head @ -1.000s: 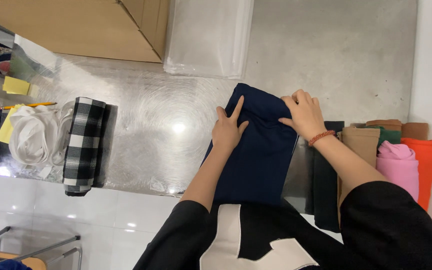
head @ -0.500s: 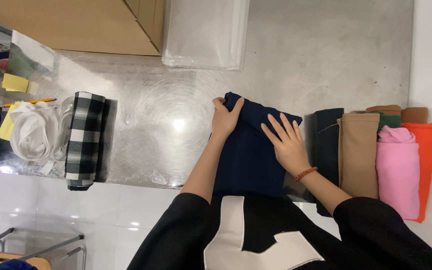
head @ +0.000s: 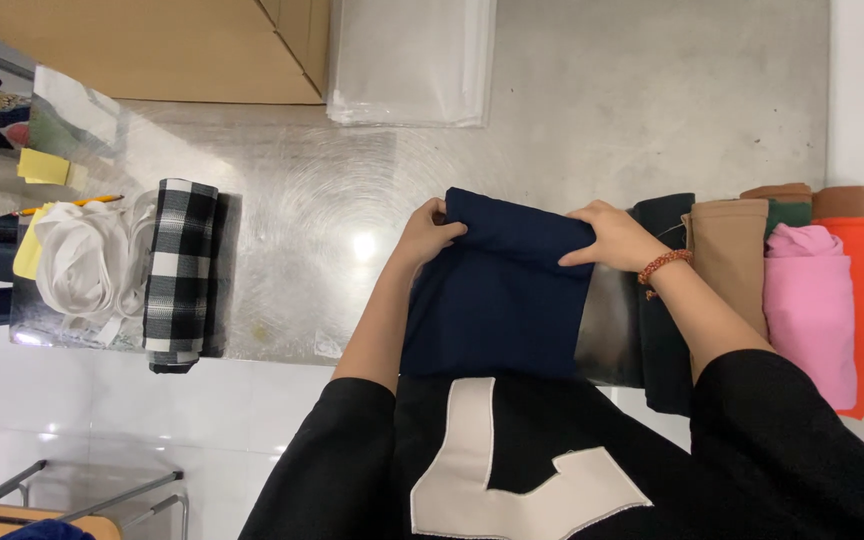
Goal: The person folds a pink garment, a black-and-white checkered garment, and a navy blue garment on a metal table. They then place a folded brown garment into a clear plastic bag and seal it.
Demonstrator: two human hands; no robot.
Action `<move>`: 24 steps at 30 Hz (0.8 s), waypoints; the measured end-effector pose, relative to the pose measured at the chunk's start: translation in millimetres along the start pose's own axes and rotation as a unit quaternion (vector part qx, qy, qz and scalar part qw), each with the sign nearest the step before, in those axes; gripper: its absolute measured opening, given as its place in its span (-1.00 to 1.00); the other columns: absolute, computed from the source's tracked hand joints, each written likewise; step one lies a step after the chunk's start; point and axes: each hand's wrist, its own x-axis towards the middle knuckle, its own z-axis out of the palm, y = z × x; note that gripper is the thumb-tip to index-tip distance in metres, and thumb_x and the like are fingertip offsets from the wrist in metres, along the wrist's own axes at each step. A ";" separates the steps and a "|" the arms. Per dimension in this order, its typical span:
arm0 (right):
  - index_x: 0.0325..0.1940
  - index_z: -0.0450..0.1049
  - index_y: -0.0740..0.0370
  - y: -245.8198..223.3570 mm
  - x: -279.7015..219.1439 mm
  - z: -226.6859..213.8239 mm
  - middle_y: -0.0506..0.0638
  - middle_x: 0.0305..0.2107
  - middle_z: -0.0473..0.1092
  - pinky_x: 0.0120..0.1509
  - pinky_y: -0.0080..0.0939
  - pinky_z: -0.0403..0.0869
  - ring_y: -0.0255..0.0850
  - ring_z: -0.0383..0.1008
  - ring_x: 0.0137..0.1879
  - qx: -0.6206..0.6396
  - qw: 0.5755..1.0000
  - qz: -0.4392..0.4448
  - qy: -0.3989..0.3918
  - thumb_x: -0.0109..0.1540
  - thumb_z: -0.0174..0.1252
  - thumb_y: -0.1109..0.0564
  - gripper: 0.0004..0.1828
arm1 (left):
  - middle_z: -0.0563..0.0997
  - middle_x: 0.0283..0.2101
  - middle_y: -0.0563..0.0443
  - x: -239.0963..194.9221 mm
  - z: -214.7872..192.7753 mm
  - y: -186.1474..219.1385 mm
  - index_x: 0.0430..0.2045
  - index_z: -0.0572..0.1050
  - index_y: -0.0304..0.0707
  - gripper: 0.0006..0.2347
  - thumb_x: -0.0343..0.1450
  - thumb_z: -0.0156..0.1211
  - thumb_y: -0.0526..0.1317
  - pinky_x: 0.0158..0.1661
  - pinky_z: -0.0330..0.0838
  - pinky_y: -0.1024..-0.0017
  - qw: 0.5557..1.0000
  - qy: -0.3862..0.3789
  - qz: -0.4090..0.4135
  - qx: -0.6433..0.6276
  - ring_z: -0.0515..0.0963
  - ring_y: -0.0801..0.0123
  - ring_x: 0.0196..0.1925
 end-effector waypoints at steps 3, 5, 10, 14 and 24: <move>0.35 0.48 0.30 -6.1 1.4 7.1 0.20 0.12 0.40 0.28 0.03 0.51 0.16 0.44 0.30 -0.051 0.998 -0.029 0.028 0.08 0.53 -0.12 -0.16 | 0.59 -0.20 -0.09 11.2 -10.3 -23.3 -0.35 0.52 -0.28 -0.75 0.22 0.49 -0.33 -0.09 0.62 0.36 0.998 -0.005 0.048 0.039 0.56 0.22 -0.05; 0.32 0.49 0.26 -2.1 -0.3 19.6 0.13 0.07 0.39 0.24 -0.04 0.52 0.09 0.43 0.27 -0.070 0.996 -0.039 0.049 0.08 0.53 -0.07 -0.22 | 0.62 -0.17 -0.11 11.1 -13.4 -32.5 -0.39 0.52 -0.29 -0.77 0.21 0.51 -0.34 -0.05 0.55 0.27 0.995 -0.002 0.079 0.055 0.56 0.17 -0.01; 0.32 0.39 0.07 -3.7 -25.6 69.5 0.01 0.04 0.23 0.13 0.08 0.38 0.08 0.37 0.15 -0.193 0.949 -0.090 0.233 0.10 0.48 0.10 -0.28 | 0.63 -0.07 -0.07 -23.3 -20.7 -17.4 -0.40 0.60 -0.28 -0.81 0.25 0.55 -0.35 0.09 0.53 0.20 0.965 0.058 0.161 0.201 0.48 0.01 0.11; 0.52 0.29 0.18 -3.8 -44.9 126.3 0.20 0.29 0.26 0.55 0.27 0.20 0.19 0.23 0.49 -0.204 0.910 -0.171 0.319 0.19 0.29 0.26 -0.21 | 0.48 -0.15 -0.01 -51.8 -31.0 -35.6 -0.45 0.51 -0.27 -0.75 0.25 0.58 -0.27 -0.04 0.48 0.16 0.925 0.105 0.202 0.305 0.44 0.07 0.02; 0.73 0.02 -0.08 -23.9 -88.7 150.0 0.12 0.64 -0.10 0.63 0.49 -0.12 0.21 -0.24 0.72 -0.185 0.928 -0.122 0.300 0.30 -0.06 0.41 -0.09 | 0.69 -0.03 -0.29 -100.1 -37.7 -6.0 -0.14 0.67 -0.34 -0.29 0.43 0.06 0.46 0.11 0.51 0.03 0.945 0.021 0.103 0.310 0.59 -0.10 0.16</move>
